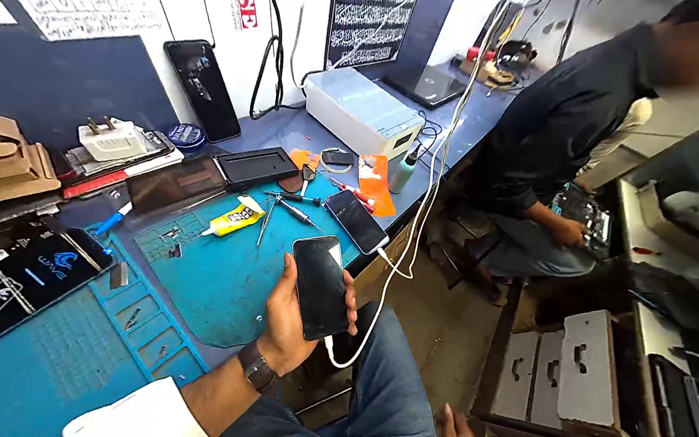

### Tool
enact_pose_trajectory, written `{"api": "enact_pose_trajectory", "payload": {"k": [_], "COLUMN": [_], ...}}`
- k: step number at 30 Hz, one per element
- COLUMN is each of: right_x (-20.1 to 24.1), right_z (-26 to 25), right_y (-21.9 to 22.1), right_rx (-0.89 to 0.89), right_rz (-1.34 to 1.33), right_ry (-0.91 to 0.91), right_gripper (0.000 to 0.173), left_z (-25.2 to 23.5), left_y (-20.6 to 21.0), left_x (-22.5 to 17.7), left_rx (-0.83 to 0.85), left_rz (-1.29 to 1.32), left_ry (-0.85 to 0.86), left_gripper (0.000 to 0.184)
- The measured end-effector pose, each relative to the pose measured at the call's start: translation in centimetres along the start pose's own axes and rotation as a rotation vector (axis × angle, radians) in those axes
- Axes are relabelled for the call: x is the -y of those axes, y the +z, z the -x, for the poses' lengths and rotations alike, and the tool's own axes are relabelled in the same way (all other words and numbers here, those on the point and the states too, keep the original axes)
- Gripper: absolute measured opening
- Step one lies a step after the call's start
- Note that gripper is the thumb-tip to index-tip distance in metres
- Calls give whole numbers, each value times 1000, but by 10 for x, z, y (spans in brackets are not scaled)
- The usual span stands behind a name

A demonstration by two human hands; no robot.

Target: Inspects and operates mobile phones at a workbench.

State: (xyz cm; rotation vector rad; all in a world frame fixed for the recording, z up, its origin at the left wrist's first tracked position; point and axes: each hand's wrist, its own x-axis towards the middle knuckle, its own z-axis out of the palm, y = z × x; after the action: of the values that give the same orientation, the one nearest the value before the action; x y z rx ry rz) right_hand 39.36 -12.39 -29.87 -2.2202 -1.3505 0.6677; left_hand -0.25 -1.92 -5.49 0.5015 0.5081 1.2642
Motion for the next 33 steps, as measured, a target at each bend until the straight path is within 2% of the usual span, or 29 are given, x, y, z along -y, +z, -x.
{"api": "enact_pose_trajectory", "payload": {"k": [1,2,7,9,10,12,14,15,19,23,28,33], "right_x": [-1,19,203,267,296,344,380,391,403,399,375,330], "right_z": [-25,-47,-124,-141,-147,-153,-155,-156,-155,-153,-137,-130], "right_y": [0,-9,-58,-60,-57,-45,-36,-31,-21,-27,-54,-71], "right_rx": [-73,-111,-210,-144,-62,216,564,682,854,946,895,697], "right_rz": [-73,-117,-188,-166,-170,-291,-432,-454,-451,-617,-748,-948], "right_ry": [-72,-140,-647,-763,-747,-564,-355,-273,-142,-169,-196,-57], "right_gripper": [38,32,30,28,26,27,39,41,31,18,15,10], "left_z": [-2,-4,-1,0,1,2,0,-1,-3,-3,-5,-5], "left_y": [-8,-14,-11,-8,-7,-7,-10,-12,-15,-16,-18,-20], "left_x": [3,4,0,-2,-2,-2,-2,-2,3,5,4,0], "left_rx": [67,122,288,375,408,447,452,442,388,356,348,318], "left_rz": [51,85,183,218,231,242,235,231,229,242,249,214], "left_ry": [39,53,-18,-61,-82,-104,-89,-76,-52,-37,-35,-17], "left_gripper": [90,90,91,91,90,89,89,89,89,87,88,91]}}
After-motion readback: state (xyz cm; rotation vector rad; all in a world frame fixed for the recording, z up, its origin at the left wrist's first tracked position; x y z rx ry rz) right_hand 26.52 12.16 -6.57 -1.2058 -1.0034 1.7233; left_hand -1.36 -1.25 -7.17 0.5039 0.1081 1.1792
